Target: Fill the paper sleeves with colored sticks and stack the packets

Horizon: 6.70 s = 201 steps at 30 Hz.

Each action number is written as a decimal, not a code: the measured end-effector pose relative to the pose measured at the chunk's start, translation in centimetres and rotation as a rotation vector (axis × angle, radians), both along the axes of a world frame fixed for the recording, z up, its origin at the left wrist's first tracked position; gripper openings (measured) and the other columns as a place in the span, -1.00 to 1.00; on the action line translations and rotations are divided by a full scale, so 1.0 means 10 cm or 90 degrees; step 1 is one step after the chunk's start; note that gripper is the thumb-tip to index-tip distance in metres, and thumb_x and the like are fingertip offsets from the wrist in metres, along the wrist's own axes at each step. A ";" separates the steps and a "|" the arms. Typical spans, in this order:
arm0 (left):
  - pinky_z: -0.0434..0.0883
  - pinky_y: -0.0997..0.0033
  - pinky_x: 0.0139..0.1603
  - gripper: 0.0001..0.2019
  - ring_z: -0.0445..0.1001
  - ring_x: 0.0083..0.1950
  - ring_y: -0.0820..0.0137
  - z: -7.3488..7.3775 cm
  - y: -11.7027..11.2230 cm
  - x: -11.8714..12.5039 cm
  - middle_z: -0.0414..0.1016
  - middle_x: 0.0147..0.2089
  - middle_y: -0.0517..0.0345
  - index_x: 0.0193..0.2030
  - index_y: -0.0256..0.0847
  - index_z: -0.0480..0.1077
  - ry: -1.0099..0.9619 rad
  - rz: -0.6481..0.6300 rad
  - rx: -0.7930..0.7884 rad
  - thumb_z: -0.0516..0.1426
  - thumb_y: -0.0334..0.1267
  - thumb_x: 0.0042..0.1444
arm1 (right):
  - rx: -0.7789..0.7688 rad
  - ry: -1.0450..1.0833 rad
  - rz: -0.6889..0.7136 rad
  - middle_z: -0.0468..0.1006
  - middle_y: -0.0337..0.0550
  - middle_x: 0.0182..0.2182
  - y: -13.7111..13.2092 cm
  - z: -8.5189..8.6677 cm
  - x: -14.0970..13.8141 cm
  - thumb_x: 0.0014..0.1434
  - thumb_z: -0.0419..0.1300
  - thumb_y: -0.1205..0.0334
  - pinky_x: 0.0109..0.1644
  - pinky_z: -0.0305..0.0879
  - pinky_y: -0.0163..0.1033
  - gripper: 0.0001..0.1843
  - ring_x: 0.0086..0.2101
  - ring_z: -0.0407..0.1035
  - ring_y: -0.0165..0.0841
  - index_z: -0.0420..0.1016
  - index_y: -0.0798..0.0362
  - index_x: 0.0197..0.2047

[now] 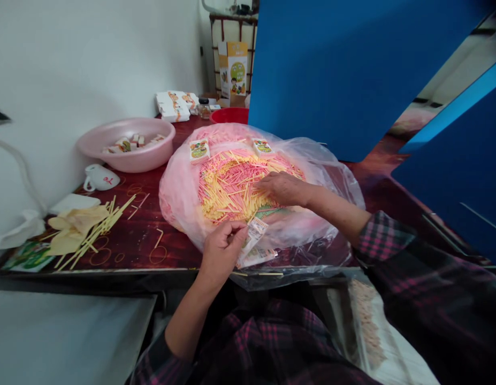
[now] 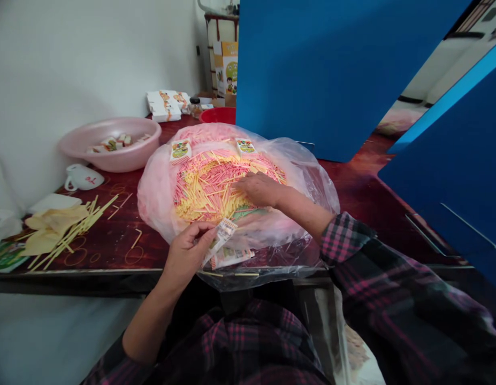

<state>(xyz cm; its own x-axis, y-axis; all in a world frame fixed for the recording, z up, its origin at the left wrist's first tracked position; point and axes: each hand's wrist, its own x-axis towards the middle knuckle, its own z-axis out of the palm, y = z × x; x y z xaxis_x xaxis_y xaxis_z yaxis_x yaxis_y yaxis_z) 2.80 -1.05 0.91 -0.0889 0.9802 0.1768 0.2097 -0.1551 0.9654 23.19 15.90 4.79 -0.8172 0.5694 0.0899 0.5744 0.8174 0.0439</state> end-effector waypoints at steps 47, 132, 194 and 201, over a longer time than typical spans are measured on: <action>0.43 0.39 -0.09 -0.74 0.46 -0.22 0.43 -0.07 -0.01 0.28 0.54 -0.29 0.22 -0.40 -0.16 0.55 -0.423 0.021 -0.051 0.46 -0.12 -0.16 | -0.415 1.078 -0.118 0.65 -0.21 0.01 -1.48 -0.02 -0.55 0.39 0.06 -0.11 0.28 0.29 0.05 -0.76 0.15 0.45 -0.25 0.31 -0.15 -0.10; 0.44 0.16 0.00 -0.81 0.46 -0.11 0.16 -0.78 0.05 0.22 0.54 -0.21 0.02 -0.26 -0.17 0.54 0.660 -0.020 0.140 0.09 -0.39 0.30 | 0.258 0.550 -0.660 0.67 0.16 -0.08 -1.49 -0.71 2.14 0.25 0.10 0.12 0.13 0.36 0.01 -0.62 -0.05 0.53 -0.11 0.64 0.13 -0.05; 0.43 0.33 -0.10 -0.86 0.51 -0.20 0.33 0.01 -0.02 -0.09 0.60 -0.26 0.12 -0.30 -0.19 0.57 0.068 -0.061 0.057 0.18 -0.23 0.19 | -0.086 0.358 -0.013 0.67 -0.08 0.00 -0.53 -0.05 0.00 0.31 0.08 0.42 0.16 0.33 -0.08 -0.66 0.00 0.50 -0.24 0.64 -0.01 -0.01; 0.43 0.28 -0.06 -0.84 0.53 -0.16 0.29 -0.04 -0.03 -0.12 0.62 -0.24 0.09 -0.24 -0.18 0.60 0.054 -0.030 0.030 0.19 -0.21 0.20 | -0.005 0.009 0.156 0.61 -0.14 0.13 0.00 -0.05 -0.06 0.23 0.20 0.46 0.18 0.14 -0.01 -0.56 0.16 0.36 -0.13 0.54 -0.06 0.14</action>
